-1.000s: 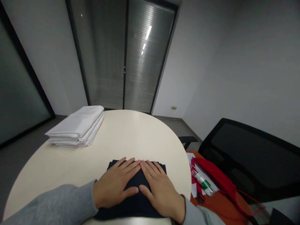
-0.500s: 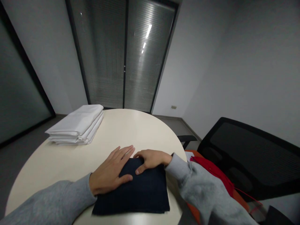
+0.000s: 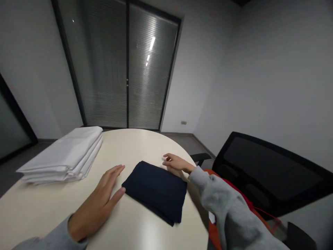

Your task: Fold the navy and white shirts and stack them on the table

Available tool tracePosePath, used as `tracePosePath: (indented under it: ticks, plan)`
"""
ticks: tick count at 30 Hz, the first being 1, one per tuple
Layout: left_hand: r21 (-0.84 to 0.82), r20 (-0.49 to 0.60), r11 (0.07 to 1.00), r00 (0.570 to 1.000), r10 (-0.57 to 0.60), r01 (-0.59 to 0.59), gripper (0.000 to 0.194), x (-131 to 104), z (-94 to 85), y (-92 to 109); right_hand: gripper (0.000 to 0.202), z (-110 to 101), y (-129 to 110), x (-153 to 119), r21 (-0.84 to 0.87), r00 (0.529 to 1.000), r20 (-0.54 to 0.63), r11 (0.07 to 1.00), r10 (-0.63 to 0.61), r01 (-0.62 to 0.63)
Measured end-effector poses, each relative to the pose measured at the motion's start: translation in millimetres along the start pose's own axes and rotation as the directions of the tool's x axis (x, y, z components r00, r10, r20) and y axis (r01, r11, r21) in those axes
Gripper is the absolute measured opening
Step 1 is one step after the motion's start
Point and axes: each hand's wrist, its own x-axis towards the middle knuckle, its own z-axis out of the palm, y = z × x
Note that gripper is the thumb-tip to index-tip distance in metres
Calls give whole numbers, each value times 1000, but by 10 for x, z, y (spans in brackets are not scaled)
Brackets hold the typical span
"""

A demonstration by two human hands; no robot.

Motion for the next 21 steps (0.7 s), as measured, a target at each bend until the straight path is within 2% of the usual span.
tracePosePath:
  ticks: [3,6,9,13,15,17,19,21]
  plan:
    - [30,31,999,999,43,-44,62,-34,42,24,52,233,-173,-14,-29,993,86,996,-77,80]
    - [61,51,995,996,80,-83,67,-70,50,21,50,415,-311,42,-65,978,181,992,-99,113]
    - [95,66,991,994,87,-93,70,-84,8,19,38,346,-226,189,-72,980,184,994,-72,87]
    - [121,55,989,995,77,-83,73,-39,-50,75,31,-108,202,499,-99,998,-23,994,50,-53]
    - [124,59,987,993,99,-105,75,-5,-53,118,34,-358,431,660,-115,979,-145,981,142,-159]
    - [127,85,981,987,134,-144,79,17,-45,151,42,-523,591,805,-132,935,-271,953,231,-274]
    - [125,115,975,978,171,-185,83,17,-35,164,55,-555,654,934,-149,873,-392,917,289,-370]
    - [118,136,969,970,199,-216,86,-6,-28,163,66,-448,635,1052,-178,836,-469,896,286,-406]
